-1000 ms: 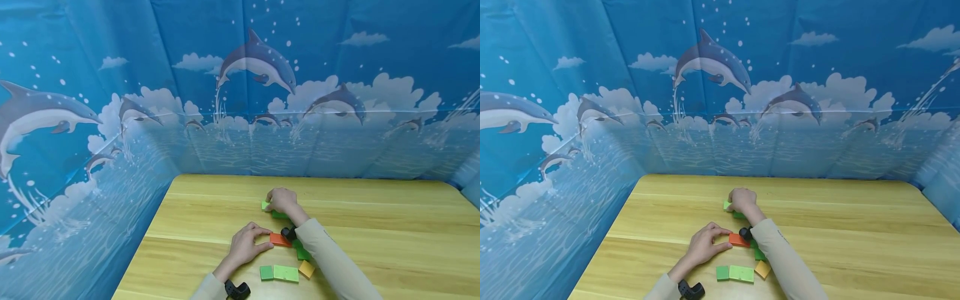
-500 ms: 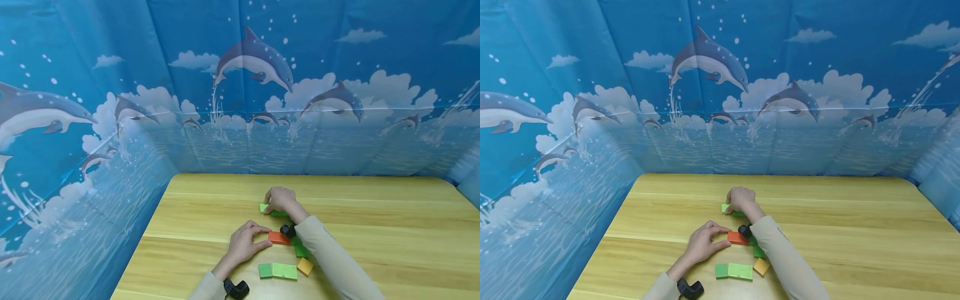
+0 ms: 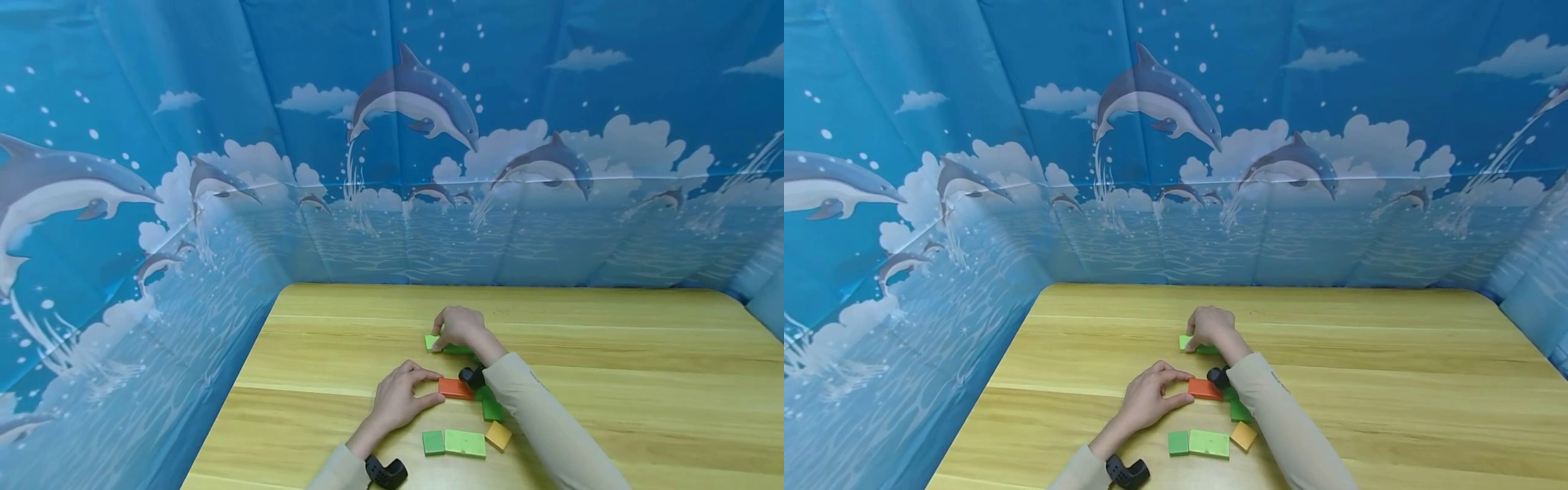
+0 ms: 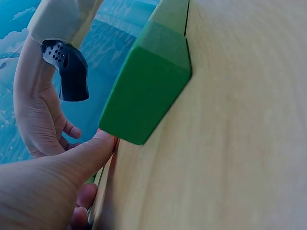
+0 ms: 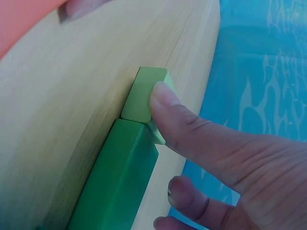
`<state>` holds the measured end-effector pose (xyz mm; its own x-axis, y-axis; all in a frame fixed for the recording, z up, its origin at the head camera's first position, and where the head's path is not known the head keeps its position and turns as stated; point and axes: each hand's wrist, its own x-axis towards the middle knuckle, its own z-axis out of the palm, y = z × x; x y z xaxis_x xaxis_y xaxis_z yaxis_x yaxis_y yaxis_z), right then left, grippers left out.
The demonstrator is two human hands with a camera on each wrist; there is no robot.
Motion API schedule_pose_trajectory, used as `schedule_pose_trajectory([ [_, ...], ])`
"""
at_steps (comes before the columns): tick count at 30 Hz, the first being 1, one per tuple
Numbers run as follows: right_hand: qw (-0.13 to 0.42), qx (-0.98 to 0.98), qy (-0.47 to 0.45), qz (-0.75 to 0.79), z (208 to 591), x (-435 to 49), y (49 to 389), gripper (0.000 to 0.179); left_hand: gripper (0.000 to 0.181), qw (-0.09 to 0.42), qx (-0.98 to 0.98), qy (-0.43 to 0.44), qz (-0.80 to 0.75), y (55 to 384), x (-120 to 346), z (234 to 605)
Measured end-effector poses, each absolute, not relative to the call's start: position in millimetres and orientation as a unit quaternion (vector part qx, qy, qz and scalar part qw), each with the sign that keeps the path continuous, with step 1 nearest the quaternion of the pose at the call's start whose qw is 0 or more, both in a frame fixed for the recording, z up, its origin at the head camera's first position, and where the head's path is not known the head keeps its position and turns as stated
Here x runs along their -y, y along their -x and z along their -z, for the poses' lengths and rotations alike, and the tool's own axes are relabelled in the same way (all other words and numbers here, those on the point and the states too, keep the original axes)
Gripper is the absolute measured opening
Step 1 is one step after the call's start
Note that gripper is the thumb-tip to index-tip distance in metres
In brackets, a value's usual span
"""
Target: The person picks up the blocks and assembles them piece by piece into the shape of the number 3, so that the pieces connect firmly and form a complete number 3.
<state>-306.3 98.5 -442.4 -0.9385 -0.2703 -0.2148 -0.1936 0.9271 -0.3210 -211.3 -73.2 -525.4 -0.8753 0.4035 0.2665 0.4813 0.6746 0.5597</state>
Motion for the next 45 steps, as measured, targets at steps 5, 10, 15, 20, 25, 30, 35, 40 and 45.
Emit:
schedule_pose_trajectory([
  [5,0.127,-0.974,0.119,0.147,442.0,-98.6,304.8,0.025,0.036,0.062,0.913,0.243,0.321,211.8,73.5,525.5],
  [10,0.122,-0.974,0.121,0.149,441.2,-98.7,303.6,0.025,0.036,0.063,0.913,0.244,0.32,212.1,73.7,525.1],
  [15,0.119,-0.973,0.122,0.152,441.7,-99.6,303.9,0.025,0.036,0.066,0.912,0.246,0.321,212.2,73.8,523.7],
  [20,0.119,-0.973,0.116,0.158,443.1,-100.3,305.3,0.026,0.037,0.067,0.912,0.245,0.321,212.3,74.0,523.2],
  [25,0.12,-0.973,0.115,0.157,443.3,-100.3,306.7,0.026,0.036,0.068,0.912,0.245,0.322,212.5,74.2,523.5],
  [30,0.12,-0.973,0.116,0.159,442.4,-100.2,306.4,0.026,0.036,0.07,0.912,0.245,0.322,213.0,74.2,523.9],
  [35,0.12,-0.972,0.116,0.166,441.9,-100.8,305.0,0.027,0.038,0.063,0.915,0.242,0.317,213.4,74.2,523.2],
  [40,0.116,-0.97,0.119,0.177,443.6,-102.1,303.1,0.026,0.038,0.063,0.914,0.242,0.32,212.7,73.8,523.4],
  [45,0.123,-0.968,0.121,0.18,447.2,-104.1,299.4,0.025,0.039,0.054,0.912,0.239,0.329,209.8,73.6,526.3],
])
